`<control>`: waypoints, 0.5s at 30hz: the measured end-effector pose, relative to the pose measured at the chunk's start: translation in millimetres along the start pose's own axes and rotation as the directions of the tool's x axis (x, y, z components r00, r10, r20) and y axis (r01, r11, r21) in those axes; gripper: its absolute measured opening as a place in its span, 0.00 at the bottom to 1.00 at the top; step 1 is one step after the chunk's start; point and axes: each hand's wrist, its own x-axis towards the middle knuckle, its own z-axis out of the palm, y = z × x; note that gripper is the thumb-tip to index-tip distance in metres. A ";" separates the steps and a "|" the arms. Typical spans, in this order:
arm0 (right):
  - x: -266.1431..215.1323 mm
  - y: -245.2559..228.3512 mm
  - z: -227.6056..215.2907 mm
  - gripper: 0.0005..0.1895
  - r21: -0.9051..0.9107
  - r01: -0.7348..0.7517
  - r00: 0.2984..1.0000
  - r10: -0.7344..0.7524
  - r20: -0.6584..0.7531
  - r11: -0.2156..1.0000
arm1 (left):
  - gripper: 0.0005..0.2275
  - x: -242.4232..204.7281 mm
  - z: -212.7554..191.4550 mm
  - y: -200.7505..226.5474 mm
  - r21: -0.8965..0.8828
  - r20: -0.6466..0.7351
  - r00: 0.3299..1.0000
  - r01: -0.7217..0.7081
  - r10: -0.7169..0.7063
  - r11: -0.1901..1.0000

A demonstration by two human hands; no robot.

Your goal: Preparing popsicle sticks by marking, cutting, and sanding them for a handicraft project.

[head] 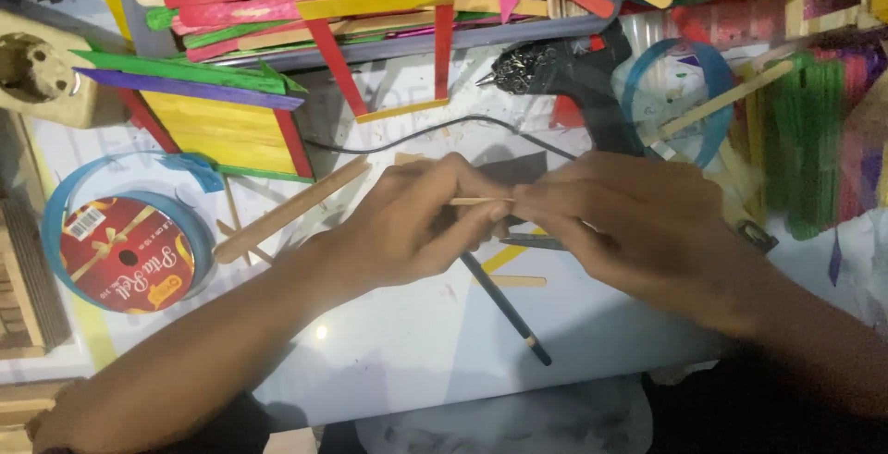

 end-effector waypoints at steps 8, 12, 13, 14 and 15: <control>-21.8 24.4 6.0 0.12 -0.352 -0.174 0.953 0.247 0.174 0.920 | 0.06 -13.6 3.0 -2.0 -0.035 -0.158 0.980 0.116 -0.120 0.993; -14.5 17.5 -3.9 0.04 -0.170 -0.074 0.992 0.090 0.087 0.983 | 0.08 -6.3 3.4 -3.6 0.240 -0.188 0.982 0.033 0.013 0.970; -16.7 20.2 -1.5 0.03 -0.146 -0.094 0.988 0.110 0.106 0.985 | 0.04 -6.8 6.0 -6.2 0.378 -0.137 0.986 -0.034 0.092 0.925; -19.0 23.1 1.0 0.04 -0.123 -0.114 0.983 0.129 0.127 0.986 | 0.05 -7.4 8.8 -9.0 0.505 -0.074 0.984 -0.103 0.162 0.857; -22.1 25.0 5.6 0.04 -0.119 -0.115 0.983 0.130 0.129 0.986 | 0.05 -8.1 9.7 -9.4 0.504 -0.076 0.985 -0.098 0.157 0.858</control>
